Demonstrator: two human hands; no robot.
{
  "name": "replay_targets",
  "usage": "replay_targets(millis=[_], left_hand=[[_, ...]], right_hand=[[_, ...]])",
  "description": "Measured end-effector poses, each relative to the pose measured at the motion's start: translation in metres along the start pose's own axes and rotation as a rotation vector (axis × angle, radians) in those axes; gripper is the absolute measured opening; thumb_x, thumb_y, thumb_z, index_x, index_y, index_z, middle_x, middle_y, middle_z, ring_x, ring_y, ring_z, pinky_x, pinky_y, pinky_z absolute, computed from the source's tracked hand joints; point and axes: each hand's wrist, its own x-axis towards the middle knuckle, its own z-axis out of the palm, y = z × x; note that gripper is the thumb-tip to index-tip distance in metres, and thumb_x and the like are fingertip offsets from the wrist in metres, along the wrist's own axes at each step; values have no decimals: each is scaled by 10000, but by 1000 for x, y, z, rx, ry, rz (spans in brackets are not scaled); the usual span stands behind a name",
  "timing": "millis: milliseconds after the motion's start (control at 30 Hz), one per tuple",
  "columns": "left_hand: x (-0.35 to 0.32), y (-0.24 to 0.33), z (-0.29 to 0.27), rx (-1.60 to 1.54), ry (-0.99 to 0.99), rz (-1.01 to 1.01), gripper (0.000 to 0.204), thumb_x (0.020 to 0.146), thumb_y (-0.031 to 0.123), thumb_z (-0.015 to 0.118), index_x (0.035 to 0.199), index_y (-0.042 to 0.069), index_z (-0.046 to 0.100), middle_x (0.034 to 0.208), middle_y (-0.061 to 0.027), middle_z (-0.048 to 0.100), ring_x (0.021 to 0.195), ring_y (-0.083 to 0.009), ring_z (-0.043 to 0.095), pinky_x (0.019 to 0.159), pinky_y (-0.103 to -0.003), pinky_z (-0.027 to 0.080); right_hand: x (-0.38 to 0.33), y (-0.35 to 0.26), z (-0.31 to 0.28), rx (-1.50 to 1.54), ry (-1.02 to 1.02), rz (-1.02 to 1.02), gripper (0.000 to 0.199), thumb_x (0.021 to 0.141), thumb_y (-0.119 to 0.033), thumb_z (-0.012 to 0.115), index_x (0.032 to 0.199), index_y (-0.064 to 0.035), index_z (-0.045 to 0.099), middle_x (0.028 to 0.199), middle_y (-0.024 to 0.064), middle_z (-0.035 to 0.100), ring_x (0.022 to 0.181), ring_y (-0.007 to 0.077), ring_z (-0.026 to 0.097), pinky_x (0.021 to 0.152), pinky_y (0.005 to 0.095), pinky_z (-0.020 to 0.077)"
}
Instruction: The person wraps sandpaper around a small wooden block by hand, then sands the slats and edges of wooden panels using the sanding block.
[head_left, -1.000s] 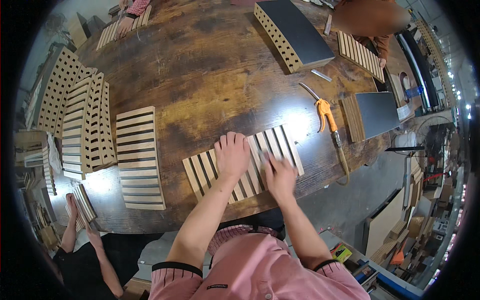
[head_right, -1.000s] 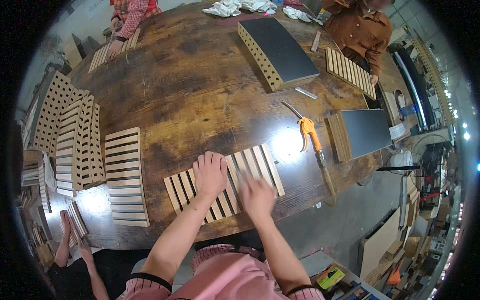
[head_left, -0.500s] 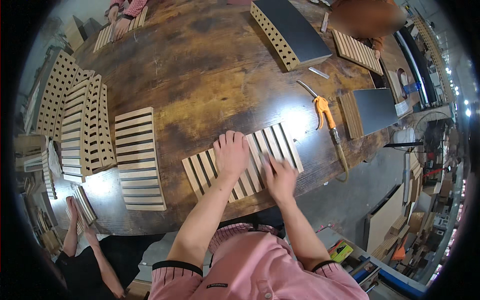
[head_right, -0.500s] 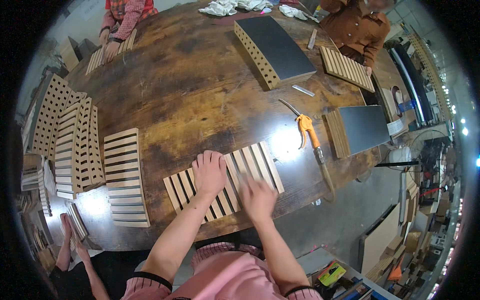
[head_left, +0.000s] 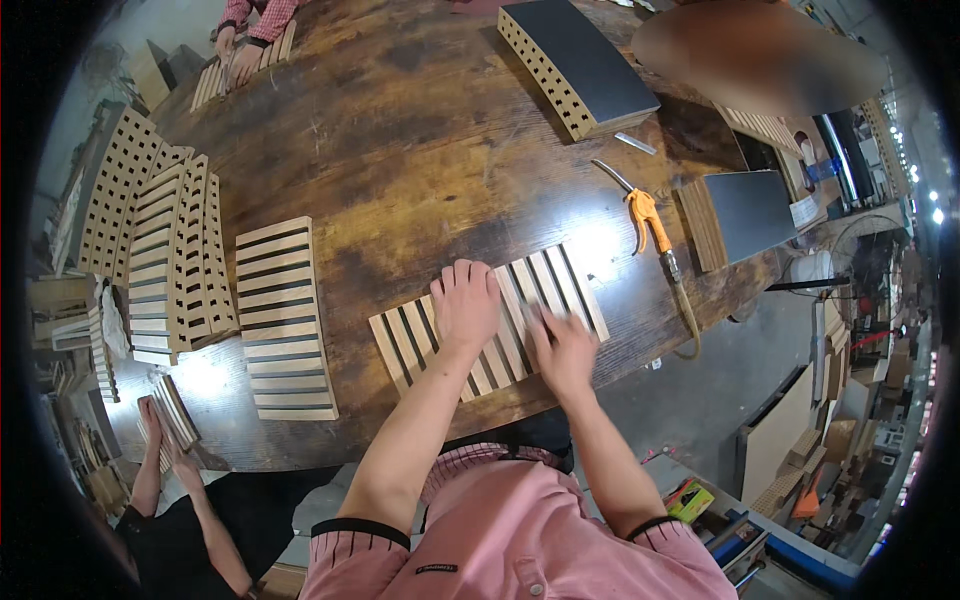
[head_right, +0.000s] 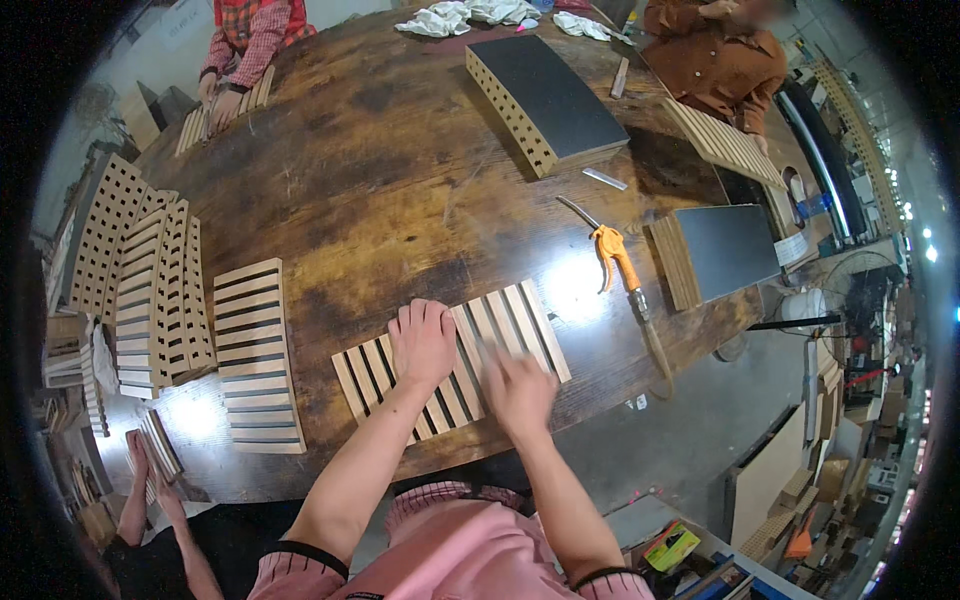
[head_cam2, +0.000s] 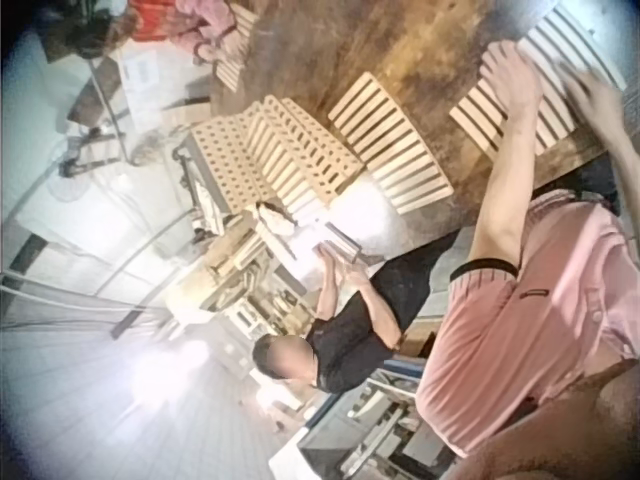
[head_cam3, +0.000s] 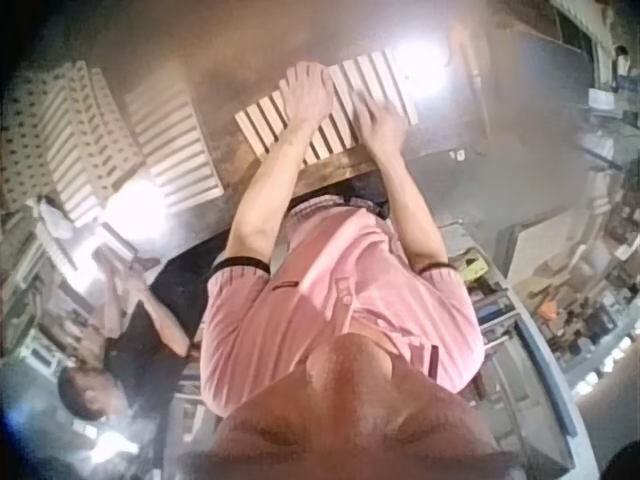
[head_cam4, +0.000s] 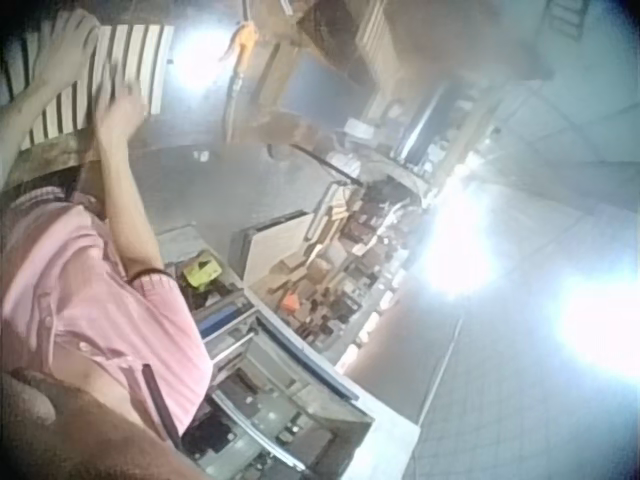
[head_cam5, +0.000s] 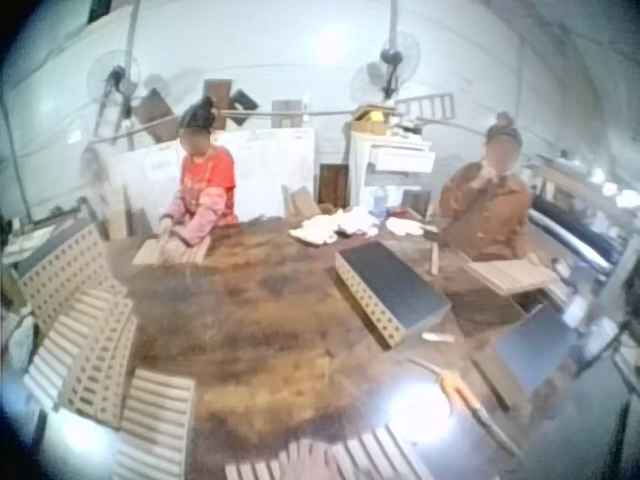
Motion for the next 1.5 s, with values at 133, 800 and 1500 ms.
replay_targets(millis=[133, 800, 1500], left_hand=[[3, 9, -3, 10, -3, 21, 148, 1024, 219, 560, 1097, 103, 617, 1121, -101, 590, 1089, -317, 539, 959, -473, 393], [4, 6, 1, 28, -2, 19, 154, 1033, 160, 528, 1122, 106, 641, 1075, -115, 570, 1061, -339, 529, 957, -480, 390], [2, 8, 1, -21, 2, -16, 215, 982, 66, 553, 1196, 67, 566, 1129, -131, 587, 1091, -348, 526, 975, -479, 381]], right_hand=[[-98, 33, -51, 17, -127, 153, 308, 939, -208, 744, 1233, -119, 772, 843, 110, 644, 789, 270, 628, 759, 417, 455], [54, -22, 24, 97, 201, -160, 238, 869, -184, 767, 1105, -156, 769, 757, 72, 580, 712, 288, 603, 666, 456, 451], [-9, -1, 0, -59, 55, -114, 273, 879, -241, 760, 1150, -212, 780, 826, 53, 590, 803, 246, 625, 704, 424, 436]])
